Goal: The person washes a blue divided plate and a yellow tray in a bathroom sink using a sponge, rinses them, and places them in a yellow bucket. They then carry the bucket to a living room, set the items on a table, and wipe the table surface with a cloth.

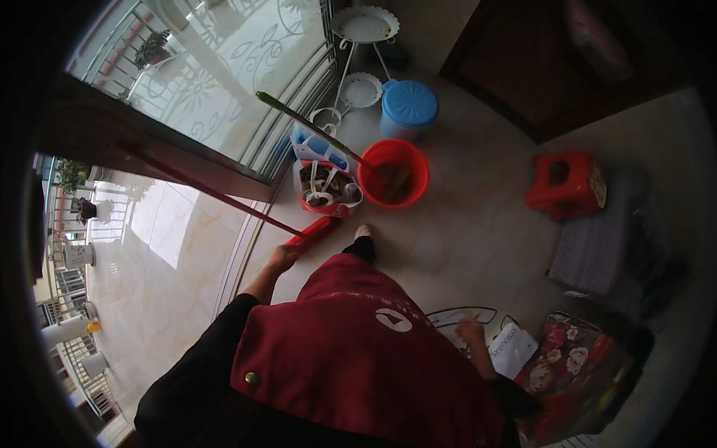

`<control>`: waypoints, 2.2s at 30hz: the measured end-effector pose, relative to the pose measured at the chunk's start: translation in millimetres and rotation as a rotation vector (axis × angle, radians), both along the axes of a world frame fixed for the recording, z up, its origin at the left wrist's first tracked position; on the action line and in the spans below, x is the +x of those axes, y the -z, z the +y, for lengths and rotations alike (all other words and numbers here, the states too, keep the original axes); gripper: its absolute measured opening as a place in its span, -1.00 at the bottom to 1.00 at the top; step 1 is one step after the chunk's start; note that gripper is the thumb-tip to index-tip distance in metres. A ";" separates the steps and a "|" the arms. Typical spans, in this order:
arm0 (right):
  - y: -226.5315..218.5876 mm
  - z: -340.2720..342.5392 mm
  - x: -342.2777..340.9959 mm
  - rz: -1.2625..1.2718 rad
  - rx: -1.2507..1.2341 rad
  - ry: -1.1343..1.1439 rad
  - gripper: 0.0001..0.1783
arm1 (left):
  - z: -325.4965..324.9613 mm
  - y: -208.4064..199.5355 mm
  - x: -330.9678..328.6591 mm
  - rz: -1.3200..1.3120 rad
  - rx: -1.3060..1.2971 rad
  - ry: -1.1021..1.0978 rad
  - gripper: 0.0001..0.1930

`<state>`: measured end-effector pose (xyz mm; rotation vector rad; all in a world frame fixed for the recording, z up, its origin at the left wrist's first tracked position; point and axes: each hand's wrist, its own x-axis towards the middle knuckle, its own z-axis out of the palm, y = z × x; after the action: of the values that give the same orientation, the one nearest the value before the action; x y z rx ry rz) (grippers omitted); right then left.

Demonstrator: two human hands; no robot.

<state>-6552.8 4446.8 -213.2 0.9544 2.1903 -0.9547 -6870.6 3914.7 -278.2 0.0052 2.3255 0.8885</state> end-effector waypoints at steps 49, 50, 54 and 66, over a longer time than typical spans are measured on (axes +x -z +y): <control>235.4 106.2 -630.2 -0.099 -0.334 -0.768 -0.73 | 267.9 152.3 -310.8 0.093 0.621 -1.305 -0.80; 246.8 97.0 -634.2 -0.035 -0.302 -0.815 -0.73 | 271.2 141.2 -306.7 0.091 0.601 -1.198 -0.88; 294.6 58.4 -650.6 0.092 -0.184 -1.025 -0.69 | 266.8 85.7 -265.4 0.466 0.604 -1.131 -0.93; 502.2 -4.5 -609.5 0.009 0.117 -1.941 -0.56 | 316.8 18.0 -181.9 0.822 0.218 -1.358 -0.73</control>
<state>-7162.3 4442.3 -715.4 -1.1491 1.9268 0.1742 -7052.5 4231.6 -296.1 -1.5121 2.7824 2.0461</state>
